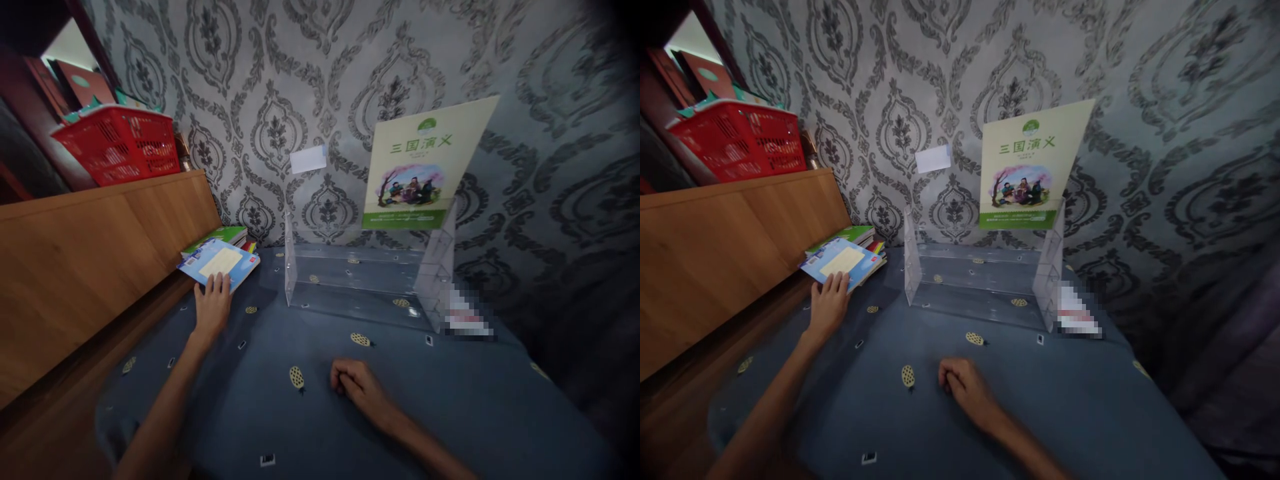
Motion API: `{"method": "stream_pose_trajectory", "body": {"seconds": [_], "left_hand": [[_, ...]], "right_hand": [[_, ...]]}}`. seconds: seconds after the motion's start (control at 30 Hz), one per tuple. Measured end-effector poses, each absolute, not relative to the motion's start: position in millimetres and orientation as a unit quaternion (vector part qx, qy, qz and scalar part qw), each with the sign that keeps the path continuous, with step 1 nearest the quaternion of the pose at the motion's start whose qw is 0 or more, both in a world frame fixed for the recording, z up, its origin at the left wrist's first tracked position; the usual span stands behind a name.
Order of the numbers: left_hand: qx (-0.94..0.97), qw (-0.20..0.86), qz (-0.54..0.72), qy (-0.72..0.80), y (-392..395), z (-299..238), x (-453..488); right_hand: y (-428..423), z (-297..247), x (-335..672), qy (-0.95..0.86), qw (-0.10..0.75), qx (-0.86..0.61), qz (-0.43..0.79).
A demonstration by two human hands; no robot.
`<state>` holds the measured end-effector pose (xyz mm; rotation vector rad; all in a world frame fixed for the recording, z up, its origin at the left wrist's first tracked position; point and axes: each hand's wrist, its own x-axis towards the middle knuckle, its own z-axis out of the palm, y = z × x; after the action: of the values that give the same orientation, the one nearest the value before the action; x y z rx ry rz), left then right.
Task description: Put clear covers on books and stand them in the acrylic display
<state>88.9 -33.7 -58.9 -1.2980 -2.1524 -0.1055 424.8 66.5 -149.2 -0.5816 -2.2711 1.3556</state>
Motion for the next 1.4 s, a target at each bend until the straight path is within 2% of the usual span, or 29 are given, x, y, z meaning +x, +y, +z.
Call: {"method": "stream_pose_trajectory", "body": {"seconds": [0.33,0.5,0.57,0.73,0.9,1.2,1.4], "left_hand": [[-0.502,0.251,0.007,-0.827,-86,-94,150],[-0.565,0.073,0.012,-0.822,-122,-104,171],[-0.566,0.035,-0.007,-0.823,-123,-96,167],[-0.476,0.045,-0.003,-0.878,-93,-78,120],[-0.396,0.037,-0.011,-0.917,-66,-94,64],[-0.414,0.083,-0.054,-0.905,-67,-122,50],[-0.472,0.102,-0.096,-0.871,-63,-133,62]], "right_hand": [[64,-142,426,-0.822,0.213,-0.209,0.484],[65,-142,426,-0.831,0.218,-0.202,0.47],[65,-142,426,-0.833,0.221,-0.198,0.467],[63,-139,426,-0.835,0.226,-0.198,0.462],[62,-138,425,-0.835,0.225,-0.205,0.459],[61,-136,426,-0.828,0.23,-0.207,0.467],[60,-137,428,-0.822,0.264,-0.213,0.458]]}}
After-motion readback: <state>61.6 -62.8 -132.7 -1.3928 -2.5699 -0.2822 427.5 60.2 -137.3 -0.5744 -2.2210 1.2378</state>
